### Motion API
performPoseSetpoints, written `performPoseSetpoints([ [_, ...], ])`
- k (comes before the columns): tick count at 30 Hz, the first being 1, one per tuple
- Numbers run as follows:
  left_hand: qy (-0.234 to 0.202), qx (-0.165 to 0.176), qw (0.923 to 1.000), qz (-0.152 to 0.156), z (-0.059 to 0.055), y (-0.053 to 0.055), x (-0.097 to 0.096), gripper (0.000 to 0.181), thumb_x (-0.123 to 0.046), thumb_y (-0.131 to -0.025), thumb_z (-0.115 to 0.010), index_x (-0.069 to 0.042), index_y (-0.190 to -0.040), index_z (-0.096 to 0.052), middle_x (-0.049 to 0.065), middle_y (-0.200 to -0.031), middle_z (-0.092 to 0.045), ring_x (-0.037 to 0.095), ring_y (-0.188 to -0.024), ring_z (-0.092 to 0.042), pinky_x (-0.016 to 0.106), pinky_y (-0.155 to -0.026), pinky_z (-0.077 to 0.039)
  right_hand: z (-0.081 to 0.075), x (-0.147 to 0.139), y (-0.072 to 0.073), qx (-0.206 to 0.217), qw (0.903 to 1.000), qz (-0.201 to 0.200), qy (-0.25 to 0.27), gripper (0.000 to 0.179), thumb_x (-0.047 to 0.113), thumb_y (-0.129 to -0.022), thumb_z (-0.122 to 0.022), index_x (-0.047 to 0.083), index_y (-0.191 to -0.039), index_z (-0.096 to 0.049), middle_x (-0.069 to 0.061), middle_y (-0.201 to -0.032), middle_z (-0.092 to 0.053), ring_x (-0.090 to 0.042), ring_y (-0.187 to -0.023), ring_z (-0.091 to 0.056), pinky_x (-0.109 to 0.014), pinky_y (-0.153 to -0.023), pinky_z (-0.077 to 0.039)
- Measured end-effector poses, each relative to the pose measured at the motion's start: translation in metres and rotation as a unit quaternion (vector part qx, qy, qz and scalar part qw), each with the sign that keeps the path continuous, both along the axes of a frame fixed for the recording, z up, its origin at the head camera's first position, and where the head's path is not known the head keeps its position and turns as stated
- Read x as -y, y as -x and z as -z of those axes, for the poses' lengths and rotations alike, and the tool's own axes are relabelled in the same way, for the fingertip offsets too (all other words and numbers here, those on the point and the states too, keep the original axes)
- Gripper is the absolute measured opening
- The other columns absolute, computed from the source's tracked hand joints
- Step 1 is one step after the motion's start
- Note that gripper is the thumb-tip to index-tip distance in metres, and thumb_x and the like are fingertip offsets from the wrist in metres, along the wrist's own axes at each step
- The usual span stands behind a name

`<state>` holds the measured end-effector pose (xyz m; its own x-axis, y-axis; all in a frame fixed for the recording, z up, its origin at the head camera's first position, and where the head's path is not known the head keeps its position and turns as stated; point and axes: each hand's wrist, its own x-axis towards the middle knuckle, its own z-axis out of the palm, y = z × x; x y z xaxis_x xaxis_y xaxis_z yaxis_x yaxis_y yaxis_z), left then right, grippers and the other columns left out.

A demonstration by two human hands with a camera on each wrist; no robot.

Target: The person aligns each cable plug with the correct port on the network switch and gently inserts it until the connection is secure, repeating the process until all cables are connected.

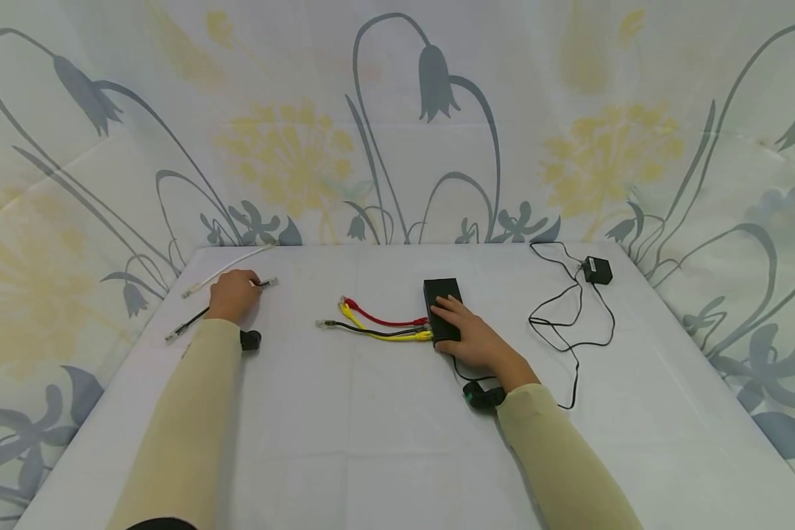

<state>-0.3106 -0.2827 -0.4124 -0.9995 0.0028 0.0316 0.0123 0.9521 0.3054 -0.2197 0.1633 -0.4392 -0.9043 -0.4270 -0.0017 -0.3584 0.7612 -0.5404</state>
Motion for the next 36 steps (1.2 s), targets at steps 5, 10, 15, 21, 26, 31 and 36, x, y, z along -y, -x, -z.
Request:
performPoseSetpoints([
  [5,-0.032,-0.01,0.9994,0.003,-0.002,-0.002,-0.006,0.028,-0.018,-0.093,-0.042,0.0,-0.11,-0.055,0.022,-0.108,-0.059,0.038,-0.096,-0.055,0.052,-0.083,-0.041,-0.001,0.0,0.0,-0.005,1.0,-0.001,0.006,0.065,0.032,-0.086,-0.06,0.022,-0.143,-0.031,0.005,-0.153,-0.016,-0.023,-0.142,-0.008,-0.053,-0.109,-0.021],
  [10,-0.057,-0.02,0.9982,0.006,0.0,0.0,-0.01,0.024,-0.015,-0.092,-0.045,-0.001,-0.109,-0.054,0.022,-0.102,-0.058,0.034,-0.09,-0.055,0.046,-0.078,-0.043,0.001,0.0,0.0,-0.01,0.9999,-0.006,0.007,0.065,0.033,-0.086,-0.06,0.021,-0.143,-0.031,0.004,-0.153,-0.016,-0.022,-0.142,-0.008,-0.053,-0.109,-0.021],
  [15,-0.058,-0.031,0.9975,0.024,0.002,0.003,-0.012,0.027,-0.015,-0.091,-0.048,0.001,-0.113,-0.054,0.022,-0.101,-0.059,0.034,-0.09,-0.055,0.046,-0.079,-0.044,0.001,0.0,0.001,-0.01,0.9999,-0.007,0.009,0.065,0.033,-0.086,-0.06,0.021,-0.143,-0.031,0.004,-0.153,-0.016,-0.022,-0.142,-0.007,-0.052,-0.109,-0.021],
  [21,-0.055,-0.033,0.9975,0.028,0.001,0.004,-0.015,0.027,-0.016,-0.09,-0.048,0.0,-0.109,-0.057,0.021,-0.101,-0.059,0.033,-0.089,-0.055,0.046,-0.078,-0.044,0.001,0.0,0.001,-0.002,0.9999,-0.002,0.012,0.065,0.033,-0.086,-0.06,0.021,-0.143,-0.03,0.006,-0.153,-0.015,-0.021,-0.142,-0.007,-0.052,-0.109,-0.02],
  [26,-0.034,-0.022,0.9989,0.025,-0.003,0.003,-0.019,0.023,-0.017,-0.089,-0.046,-0.005,-0.107,-0.054,0.018,-0.092,-0.062,0.03,-0.075,-0.056,0.04,-0.065,-0.043,0.001,0.0,0.0,-0.004,0.9999,-0.001,0.013,0.065,0.033,-0.086,-0.061,0.021,-0.143,-0.031,0.005,-0.153,-0.016,-0.021,-0.142,-0.007,-0.052,-0.109,-0.021],
  [31,-0.009,-0.02,0.9996,0.018,-0.007,0.002,-0.025,0.021,-0.019,-0.088,-0.046,-0.008,-0.106,-0.05,0.013,-0.078,-0.061,0.026,-0.063,-0.05,0.034,-0.055,-0.037,0.002,-0.001,0.0,-0.003,0.9999,0.001,0.015,0.065,0.033,-0.085,-0.061,0.022,-0.142,-0.032,0.007,-0.152,-0.016,-0.02,-0.143,-0.007,-0.051,-0.11,-0.021],
  [36,-0.023,-0.026,0.9993,0.013,-0.006,0.004,-0.03,0.024,-0.022,-0.089,-0.046,-0.008,-0.108,-0.048,0.013,-0.079,-0.059,0.026,-0.066,-0.05,0.034,-0.055,-0.037,0.003,-0.001,0.0,-0.004,0.9999,0.0,0.014,0.064,0.033,-0.086,-0.061,0.022,-0.142,-0.032,0.007,-0.152,-0.016,-0.02,-0.142,-0.007,-0.051,-0.109,-0.021],
])
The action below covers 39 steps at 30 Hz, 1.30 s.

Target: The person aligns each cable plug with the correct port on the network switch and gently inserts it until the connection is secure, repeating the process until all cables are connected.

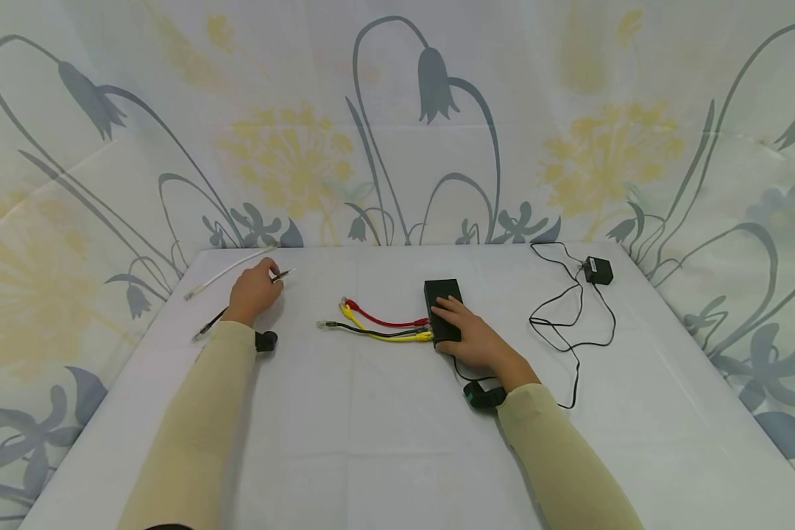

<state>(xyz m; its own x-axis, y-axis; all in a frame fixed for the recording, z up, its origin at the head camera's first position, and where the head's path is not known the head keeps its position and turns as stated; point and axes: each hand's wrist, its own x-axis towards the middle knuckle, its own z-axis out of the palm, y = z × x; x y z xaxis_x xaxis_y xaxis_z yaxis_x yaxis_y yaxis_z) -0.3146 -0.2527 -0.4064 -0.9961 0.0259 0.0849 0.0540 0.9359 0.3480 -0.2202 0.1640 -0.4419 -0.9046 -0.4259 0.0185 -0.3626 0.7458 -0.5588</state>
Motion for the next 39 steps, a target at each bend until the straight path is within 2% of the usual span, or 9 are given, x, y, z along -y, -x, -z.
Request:
performPoseSetpoints([
  [5,-0.022,-0.003,0.9997,-0.013,0.004,0.004,-0.006,0.032,-0.03,-0.092,-0.043,-0.006,-0.112,-0.05,0.014,-0.084,-0.061,0.027,-0.07,-0.053,0.035,-0.059,-0.04,0.0,0.0,0.0,-0.005,1.0,-0.003,0.001,0.064,0.032,-0.085,-0.061,0.021,-0.142,-0.033,0.005,-0.152,-0.017,-0.022,-0.142,-0.009,-0.052,-0.109,-0.022],
  [10,-0.046,-0.005,0.9988,-0.015,0.0,0.003,-0.016,0.037,-0.032,-0.094,-0.038,-0.005,-0.114,-0.053,0.015,-0.091,-0.063,0.028,-0.075,-0.055,0.038,-0.066,-0.042,0.0,0.0,0.0,-0.005,1.0,-0.004,0.001,0.064,0.032,-0.085,-0.061,0.021,-0.142,-0.032,0.005,-0.152,-0.017,-0.022,-0.142,-0.009,-0.052,-0.109,-0.022],
  [15,-0.062,-0.008,0.998,-0.006,-0.003,0.0,-0.026,0.036,-0.032,-0.094,-0.038,-0.005,-0.114,-0.052,0.016,-0.094,-0.062,0.028,-0.078,-0.056,0.04,-0.069,-0.043,0.001,0.0,0.002,-0.003,1.0,-0.001,0.0,0.065,0.033,-0.085,-0.061,0.022,-0.142,-0.032,0.007,-0.152,-0.017,-0.019,-0.142,-0.008,-0.051,-0.109,-0.022],
  [22,-0.087,-0.01,0.9962,0.002,-0.005,-0.003,-0.042,0.034,-0.033,-0.093,-0.039,-0.01,-0.113,-0.053,0.012,-0.091,-0.063,0.025,-0.071,-0.056,0.034,-0.062,-0.042,0.001,0.0,0.001,-0.005,1.0,-0.004,0.005,0.065,0.031,-0.085,-0.062,0.021,-0.142,-0.033,0.005,-0.152,-0.017,-0.022,-0.142,-0.009,-0.053,-0.108,-0.022],
  [29,-0.086,-0.027,0.9956,0.026,-0.005,-0.003,-0.057,0.032,-0.032,-0.093,-0.04,-0.011,-0.112,-0.054,0.01,-0.086,-0.062,0.023,-0.069,-0.055,0.034,-0.062,-0.042,-0.001,0.0,0.0,0.0,0.9999,0.003,0.01,0.064,0.03,-0.084,-0.063,0.021,-0.141,-0.034,0.006,-0.152,-0.018,-0.021,-0.142,-0.009,-0.053,-0.108,-0.022],
  [39,-0.086,0.002,0.9952,0.047,-0.001,-0.001,-0.071,0.033,-0.031,-0.093,-0.041,-0.011,-0.117,-0.052,0.011,-0.1,-0.062,0.025,-0.082,-0.056,0.039,-0.072,-0.045,-0.004,0.002,-0.002,0.004,1.0,0.003,0.005,0.065,0.031,-0.084,-0.062,0.02,-0.141,-0.034,0.004,-0.152,-0.018,-0.021,-0.142,-0.009,-0.053,-0.108,-0.022],
])
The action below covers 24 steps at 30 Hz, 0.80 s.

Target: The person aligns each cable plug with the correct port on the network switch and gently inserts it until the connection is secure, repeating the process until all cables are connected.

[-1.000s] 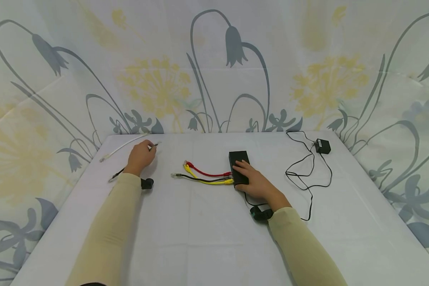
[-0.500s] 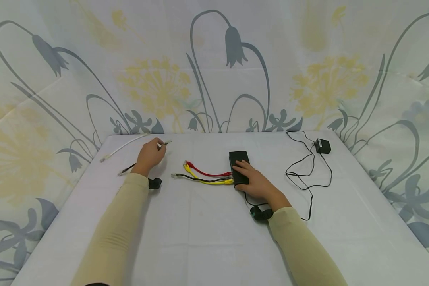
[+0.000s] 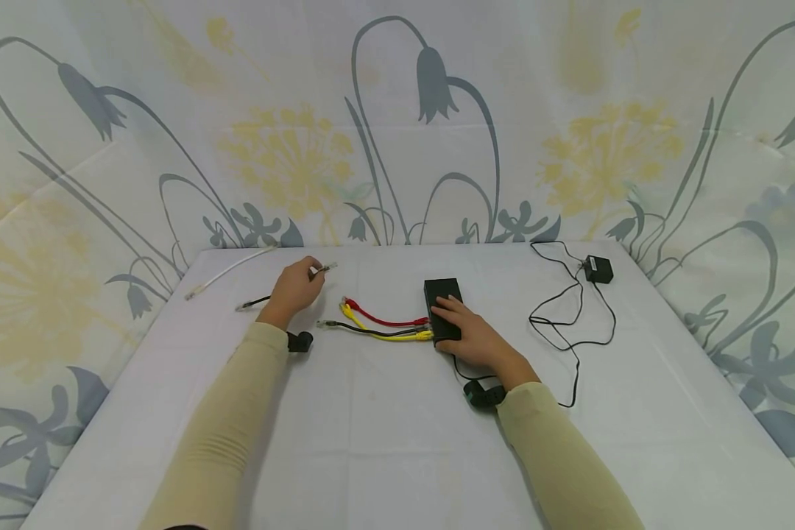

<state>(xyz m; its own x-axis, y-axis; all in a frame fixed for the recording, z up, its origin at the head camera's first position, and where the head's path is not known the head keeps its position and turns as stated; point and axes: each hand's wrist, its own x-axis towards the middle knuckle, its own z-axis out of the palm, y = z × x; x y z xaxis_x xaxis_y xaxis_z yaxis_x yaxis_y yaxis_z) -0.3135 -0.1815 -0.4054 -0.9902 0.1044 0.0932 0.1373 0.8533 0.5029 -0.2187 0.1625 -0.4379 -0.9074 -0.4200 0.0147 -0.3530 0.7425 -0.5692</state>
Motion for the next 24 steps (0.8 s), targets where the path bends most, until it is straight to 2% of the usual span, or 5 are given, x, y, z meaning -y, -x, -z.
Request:
performPoseSetpoints([
  [6,0.0,0.001,0.9999,0.014,0.0,-0.001,-0.008,0.031,-0.029,-0.093,-0.042,-0.011,-0.116,-0.053,0.012,-0.098,-0.061,0.025,-0.08,-0.055,0.038,-0.072,-0.045,-0.001,0.0,0.001,0.002,1.0,0.003,0.003,0.064,0.031,-0.084,-0.062,0.02,-0.141,-0.034,0.005,-0.152,-0.018,-0.021,-0.142,-0.009,-0.054,-0.108,-0.022],
  [12,-0.003,0.026,0.9994,0.024,0.003,-0.004,-0.018,0.03,-0.028,-0.093,-0.042,-0.014,-0.117,-0.053,0.01,-0.101,-0.06,0.024,-0.082,-0.055,0.037,-0.072,-0.045,0.004,-0.001,0.002,0.007,0.9999,0.005,-0.006,0.065,0.033,-0.084,-0.062,0.024,-0.142,-0.033,0.008,-0.152,-0.017,-0.02,-0.142,-0.009,-0.053,-0.108,-0.023],
  [20,-0.007,0.029,0.9983,0.05,0.004,-0.006,-0.031,0.029,-0.028,-0.093,-0.044,-0.015,-0.117,-0.054,0.01,-0.109,-0.058,0.025,-0.093,-0.054,0.04,-0.082,-0.045,0.006,-0.002,0.002,0.004,1.0,0.008,-0.005,0.065,0.033,-0.084,-0.062,0.025,-0.141,-0.033,0.008,-0.152,-0.017,-0.02,-0.142,-0.009,-0.053,-0.108,-0.023],
  [24,-0.011,0.033,0.9974,0.062,0.004,-0.006,-0.038,0.028,-0.027,-0.093,-0.046,-0.016,-0.117,-0.055,0.009,-0.109,-0.058,0.024,-0.093,-0.054,0.038,-0.08,-0.046,0.004,-0.001,0.002,0.006,0.9999,0.009,-0.004,0.065,0.034,-0.084,-0.062,0.026,-0.141,-0.033,0.009,-0.152,-0.016,-0.02,-0.142,-0.009,-0.053,-0.108,-0.022],
])
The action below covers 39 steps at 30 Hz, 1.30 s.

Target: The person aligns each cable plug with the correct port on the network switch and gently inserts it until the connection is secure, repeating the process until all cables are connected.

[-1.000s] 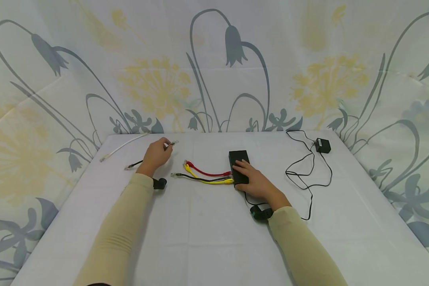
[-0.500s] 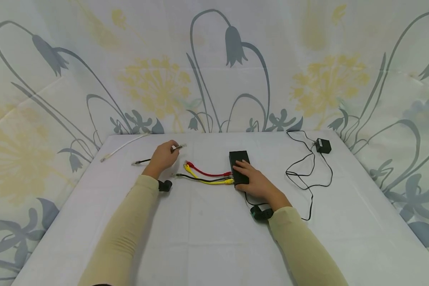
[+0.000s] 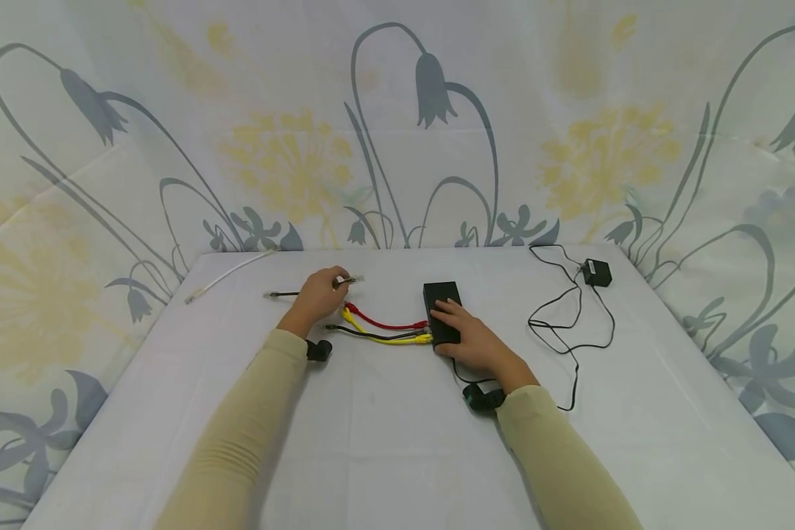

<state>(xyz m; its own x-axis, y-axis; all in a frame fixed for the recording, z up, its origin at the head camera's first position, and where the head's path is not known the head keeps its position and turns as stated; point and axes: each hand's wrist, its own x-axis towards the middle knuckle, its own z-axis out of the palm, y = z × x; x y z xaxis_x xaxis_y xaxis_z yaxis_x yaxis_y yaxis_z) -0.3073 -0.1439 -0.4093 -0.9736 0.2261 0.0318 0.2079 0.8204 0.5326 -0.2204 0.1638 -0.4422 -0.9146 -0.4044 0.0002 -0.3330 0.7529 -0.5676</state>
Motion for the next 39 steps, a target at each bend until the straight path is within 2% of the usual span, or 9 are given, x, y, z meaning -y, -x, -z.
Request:
performPoseSetpoints([
  [6,0.004,-0.004,0.9998,0.018,0.002,-0.001,-0.009,0.027,-0.027,-0.093,-0.048,-0.016,-0.117,-0.055,0.009,-0.108,-0.058,0.022,-0.091,-0.055,0.034,-0.076,-0.046,0.0,0.0,-0.001,0.002,1.0,0.001,0.001,0.065,0.034,-0.084,-0.062,0.025,-0.141,-0.033,0.009,-0.152,-0.016,-0.019,-0.142,-0.009,-0.054,-0.108,-0.022],
  [27,0.035,-0.013,0.9982,0.047,0.006,-0.004,-0.033,0.027,-0.028,-0.093,-0.048,-0.019,-0.116,-0.058,0.008,-0.109,-0.059,0.023,-0.097,-0.055,0.038,-0.085,-0.045,0.0,0.0,0.001,0.0,1.0,-0.004,0.007,0.064,0.034,-0.084,-0.062,0.024,-0.141,-0.034,0.008,-0.152,-0.018,-0.019,-0.142,-0.008,-0.053,-0.108,-0.022],
  [39,0.047,-0.011,0.9964,0.069,0.006,-0.008,-0.047,0.027,-0.027,-0.092,-0.049,-0.021,-0.117,-0.06,0.006,-0.108,-0.059,0.021,-0.093,-0.056,0.035,-0.081,-0.046,0.001,0.0,0.0,-0.002,1.0,-0.001,0.004,0.064,0.035,-0.084,-0.062,0.024,-0.141,-0.034,0.009,-0.152,-0.017,-0.019,-0.142,-0.009,-0.054,-0.108,-0.023],
])
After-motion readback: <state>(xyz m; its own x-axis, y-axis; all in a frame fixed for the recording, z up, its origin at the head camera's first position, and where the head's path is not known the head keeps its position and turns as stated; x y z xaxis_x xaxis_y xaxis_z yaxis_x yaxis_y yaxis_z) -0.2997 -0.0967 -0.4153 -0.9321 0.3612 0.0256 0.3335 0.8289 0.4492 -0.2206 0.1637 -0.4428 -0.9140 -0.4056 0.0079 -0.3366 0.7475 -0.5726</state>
